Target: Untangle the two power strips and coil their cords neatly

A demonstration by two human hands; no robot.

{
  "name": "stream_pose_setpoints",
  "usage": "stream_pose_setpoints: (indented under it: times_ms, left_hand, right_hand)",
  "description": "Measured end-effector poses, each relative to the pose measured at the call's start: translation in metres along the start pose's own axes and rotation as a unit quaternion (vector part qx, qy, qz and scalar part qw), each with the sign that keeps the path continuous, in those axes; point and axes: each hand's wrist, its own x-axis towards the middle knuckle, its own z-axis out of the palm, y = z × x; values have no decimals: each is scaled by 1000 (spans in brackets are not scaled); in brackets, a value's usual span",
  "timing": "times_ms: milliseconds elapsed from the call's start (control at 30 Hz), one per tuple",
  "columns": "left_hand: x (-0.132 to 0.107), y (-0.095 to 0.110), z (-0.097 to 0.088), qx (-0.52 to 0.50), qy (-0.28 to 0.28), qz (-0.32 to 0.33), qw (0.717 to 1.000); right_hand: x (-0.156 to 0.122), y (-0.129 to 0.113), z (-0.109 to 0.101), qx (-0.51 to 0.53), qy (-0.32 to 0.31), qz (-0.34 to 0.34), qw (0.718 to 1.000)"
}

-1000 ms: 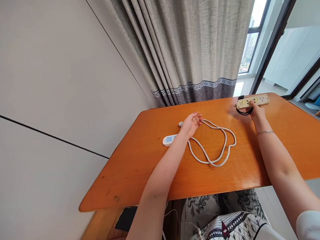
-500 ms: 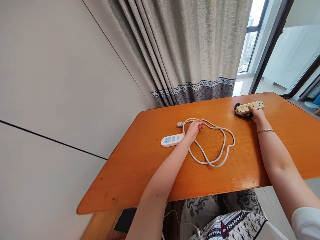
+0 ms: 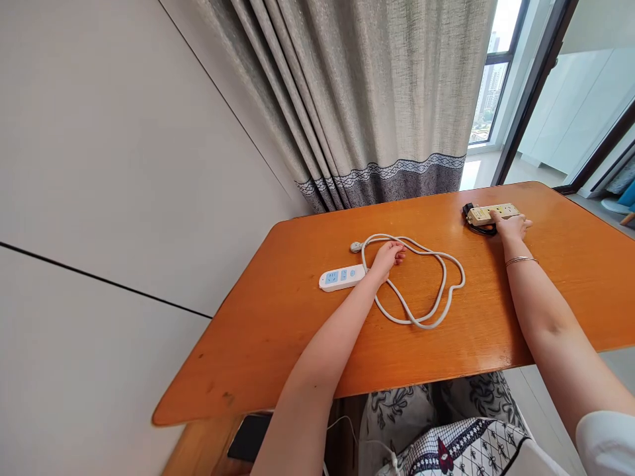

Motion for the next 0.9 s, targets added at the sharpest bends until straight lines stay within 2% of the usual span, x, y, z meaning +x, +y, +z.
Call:
stream_pose_setpoints:
  times_ms: [133, 233, 367, 500, 667, 800, 900]
  left_hand:
    - [2, -5, 1, 37, -13, 13, 999]
    - [2, -8, 2, 60, -25, 25, 998]
    - [1, -9, 4, 81, -39, 36, 995]
    - [2, -10, 5, 97, -47, 44, 993]
    - [3, -14, 4, 119, -55, 51, 990]
    - [3, -15, 4, 132, -60, 54, 988]
    - [3, -15, 4, 139, -62, 56, 987]
  right_hand:
    - [2, 9, 9, 70, 42, 30, 996]
    - [7, 22, 12, 124, 58, -24, 990]
    - [9, 39, 7, 135, -21, -123, 983]
    - [2, 44, -1, 105, -97, -202, 969]
    - [-8, 41, -1, 58, -146, -282, 947]
    - [-10, 43, -3, -45, -177, -383, 906]
    - [-9, 43, -5, -87, -176, -418, 887]
